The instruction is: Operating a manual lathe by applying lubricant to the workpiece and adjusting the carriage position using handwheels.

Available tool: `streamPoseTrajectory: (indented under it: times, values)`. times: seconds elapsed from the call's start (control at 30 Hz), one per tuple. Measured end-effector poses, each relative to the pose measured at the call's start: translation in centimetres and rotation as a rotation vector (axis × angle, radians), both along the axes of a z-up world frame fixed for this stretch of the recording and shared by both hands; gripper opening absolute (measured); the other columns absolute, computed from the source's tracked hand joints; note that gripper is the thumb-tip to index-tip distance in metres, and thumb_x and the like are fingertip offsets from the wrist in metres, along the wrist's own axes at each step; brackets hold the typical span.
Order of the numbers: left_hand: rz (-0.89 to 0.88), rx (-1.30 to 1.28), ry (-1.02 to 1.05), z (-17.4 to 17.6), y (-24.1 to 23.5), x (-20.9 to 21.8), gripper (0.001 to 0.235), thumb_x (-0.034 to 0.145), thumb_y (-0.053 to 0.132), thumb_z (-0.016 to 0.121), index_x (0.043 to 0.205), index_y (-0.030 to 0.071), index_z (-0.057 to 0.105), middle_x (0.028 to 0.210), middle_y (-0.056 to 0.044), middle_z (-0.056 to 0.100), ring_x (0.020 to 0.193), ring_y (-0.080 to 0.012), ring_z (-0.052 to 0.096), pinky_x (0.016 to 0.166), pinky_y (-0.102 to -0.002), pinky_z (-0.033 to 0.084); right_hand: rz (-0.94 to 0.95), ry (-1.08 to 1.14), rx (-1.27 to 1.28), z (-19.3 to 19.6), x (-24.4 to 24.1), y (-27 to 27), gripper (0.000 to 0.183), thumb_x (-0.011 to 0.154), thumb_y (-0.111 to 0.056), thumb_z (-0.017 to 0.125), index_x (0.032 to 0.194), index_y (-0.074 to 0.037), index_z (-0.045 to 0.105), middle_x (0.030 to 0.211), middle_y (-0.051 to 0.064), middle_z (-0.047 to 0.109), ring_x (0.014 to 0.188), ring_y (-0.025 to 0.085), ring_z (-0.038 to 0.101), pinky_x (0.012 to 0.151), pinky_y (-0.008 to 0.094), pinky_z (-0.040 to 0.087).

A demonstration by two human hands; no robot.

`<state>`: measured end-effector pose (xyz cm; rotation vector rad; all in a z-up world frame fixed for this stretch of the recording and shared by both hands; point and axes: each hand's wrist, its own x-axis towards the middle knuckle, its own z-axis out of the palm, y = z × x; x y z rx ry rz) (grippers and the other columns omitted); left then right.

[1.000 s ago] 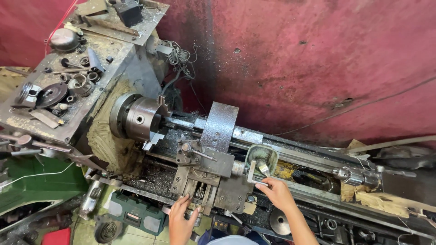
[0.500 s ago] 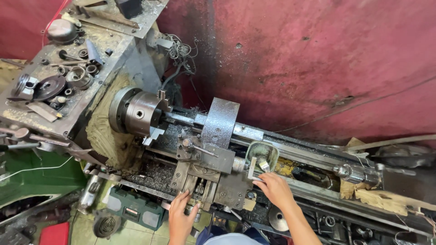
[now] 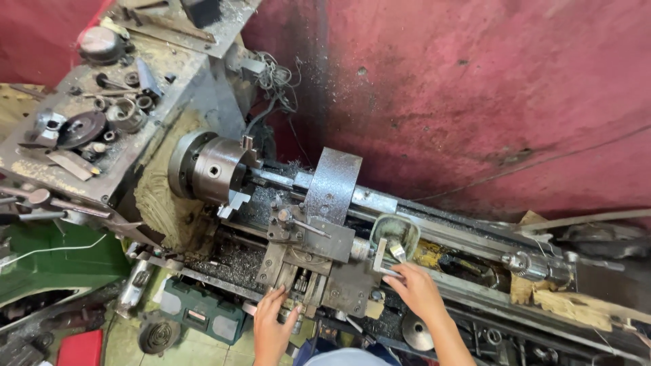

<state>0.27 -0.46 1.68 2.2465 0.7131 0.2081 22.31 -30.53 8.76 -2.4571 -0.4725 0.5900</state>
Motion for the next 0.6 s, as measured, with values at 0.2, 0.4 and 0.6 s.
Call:
streamPoseTrajectory:
  times: [0.2, 0.4, 0.6]
  values:
    - [-0.018, 0.078, -0.143, -1.0, 0.2, -0.2, 0.045, 0.083, 0.041, 0.078, 0.117, 0.013, 0.075, 0.136, 0.003, 0.069, 0.135, -0.0242, 0.056, 0.108, -0.046, 0.044, -0.241, -0.19, -0.137, -2.4, -1.8, -4.1, 0.054, 0.088, -0.046, 0.072, 0.129, -0.011, 0.068, 0.122, 0.006, 0.062, 0.121, 0.025, 0.059, 0.103, 0.041, 0.047]
    - [-0.02, -0.008, 0.103, 0.9, -0.1, 0.2, 0.058, 0.087, 0.051, 0.069, 0.134, 0.017, 0.066, 0.148, 0.005, 0.06, 0.143, -0.0184, 0.045, 0.118, -0.052, 0.035, -0.472, 0.019, -0.163, -3.6, -4.3, -5.1, 0.058, 0.09, -0.046, 0.069, 0.14, -0.018, 0.062, 0.136, 0.006, 0.058, 0.127, 0.025, 0.06, 0.104, 0.04, 0.049]
    - [0.025, -0.014, 0.065, 3.8, -0.5, -0.8, 0.065, 0.086, 0.058, 0.068, 0.135, 0.016, 0.066, 0.15, 0.006, 0.057, 0.14, -0.017, 0.049, 0.116, -0.047, 0.036, -0.54, 0.02, -0.032, -3.1, -6.5, -5.2, 0.063, 0.09, -0.042, 0.068, 0.145, -0.015, 0.057, 0.139, 0.008, 0.057, 0.121, 0.025, 0.064, 0.103, 0.041, 0.05]
